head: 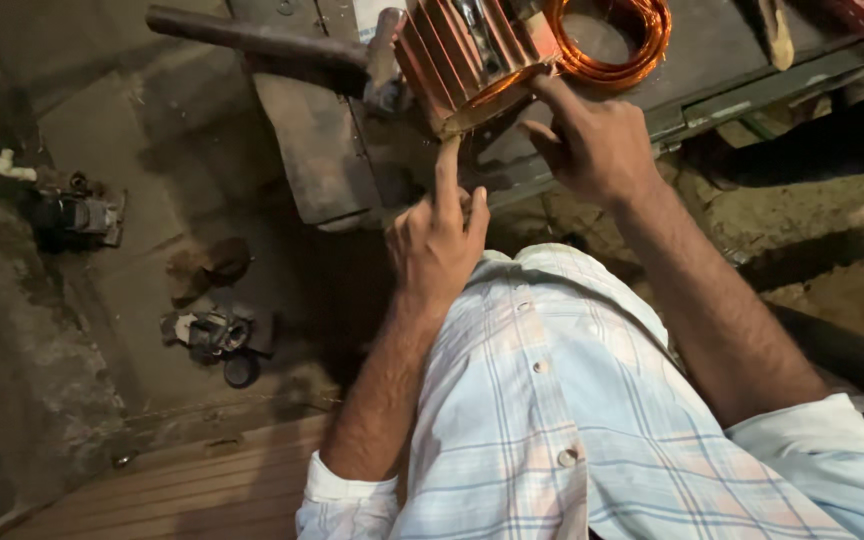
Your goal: The person winds copper wire around a laminated stator core held in a bench vise. They repeatedly wrap the wire by hand, adjust the coil, and reposition the stator to continue winding.
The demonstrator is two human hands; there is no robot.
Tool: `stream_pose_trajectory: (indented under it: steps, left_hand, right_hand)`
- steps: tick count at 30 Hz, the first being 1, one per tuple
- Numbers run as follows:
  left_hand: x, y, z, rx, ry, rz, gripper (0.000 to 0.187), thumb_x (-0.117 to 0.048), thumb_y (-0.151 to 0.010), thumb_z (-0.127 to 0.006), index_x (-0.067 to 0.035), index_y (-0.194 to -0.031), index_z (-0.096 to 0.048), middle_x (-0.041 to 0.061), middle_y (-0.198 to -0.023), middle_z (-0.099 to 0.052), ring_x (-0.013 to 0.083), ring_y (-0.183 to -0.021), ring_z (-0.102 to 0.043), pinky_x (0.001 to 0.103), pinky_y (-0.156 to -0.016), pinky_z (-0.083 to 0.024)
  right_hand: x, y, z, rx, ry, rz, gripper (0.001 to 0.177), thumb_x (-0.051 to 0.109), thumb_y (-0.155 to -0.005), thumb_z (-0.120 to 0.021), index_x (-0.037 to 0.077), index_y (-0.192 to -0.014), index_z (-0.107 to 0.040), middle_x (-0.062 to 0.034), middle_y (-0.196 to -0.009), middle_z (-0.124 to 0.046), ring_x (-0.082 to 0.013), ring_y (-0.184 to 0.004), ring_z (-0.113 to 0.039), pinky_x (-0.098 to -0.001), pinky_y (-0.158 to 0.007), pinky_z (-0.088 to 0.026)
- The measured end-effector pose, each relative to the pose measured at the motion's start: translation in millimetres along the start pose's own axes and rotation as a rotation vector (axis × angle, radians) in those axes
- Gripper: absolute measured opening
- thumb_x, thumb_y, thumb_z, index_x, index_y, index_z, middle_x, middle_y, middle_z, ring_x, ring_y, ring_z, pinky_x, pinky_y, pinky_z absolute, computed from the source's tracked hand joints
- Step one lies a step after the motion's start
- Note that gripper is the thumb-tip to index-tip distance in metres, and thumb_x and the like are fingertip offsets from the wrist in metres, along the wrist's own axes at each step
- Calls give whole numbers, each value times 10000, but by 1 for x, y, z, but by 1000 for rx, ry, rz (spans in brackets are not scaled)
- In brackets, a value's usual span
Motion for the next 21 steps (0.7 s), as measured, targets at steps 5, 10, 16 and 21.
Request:
stream_pose_trajectory:
  steps: [5, 10, 16, 21]
  left_hand:
    - [5, 0, -12, -185, 87, -12, 443, -132, -997, -735, -108, -1367, -494, 145, -1079, -682, 298, -988, -698, 412, -828, -582]
    - [31, -10, -18, -446, 214, 102, 583, -53, -897, -745, -61, -1392, -437, 155, -1301, -542, 317, -1266, -557, 449, -1116, -479]
    - [39, -41, -29, -399, 276, 4, 962, -111, -853, -884, -21, -1571, -249, 266, -1526, -422, 419, -1441, -439, 506, -1211, -409]
    - [47, -52, -31, -379, 157, 54, 1053, -196, -805, -955, -80, -1598, -271, 255, -1511, -491, 443, -1409, -494, 513, -1187, -450]
  right_hand:
    - [2, -8, -12, 41, 25, 77, 342, 307, -1042, -736, 138, -1304, -596, -136, -774, -694, -400, -689, -659, -497, -583, -504]
    - [-11, -26, -30, 96, 76, 129, 294, 280, -955, -754, 87, -1146, -641, -145, -794, -700, -380, -707, -679, -493, -601, -520]
    - [-26, -36, -49, 257, 135, 78, 215, 283, -902, -750, 86, -988, -735, -163, -818, -727, -375, -761, -706, -502, -684, -558]
    - [-37, -42, -69, 362, 250, 103, 148, 171, -843, -667, 104, -944, -752, -190, -840, -733, -378, -792, -719, -505, -725, -578]
Point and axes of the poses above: each hand's wrist, its own y-axis away from the middle knuckle, its own z-axis out of the back of the hand, x = y × z, the point moved 6 cm from there along -y, towards the middle knuckle
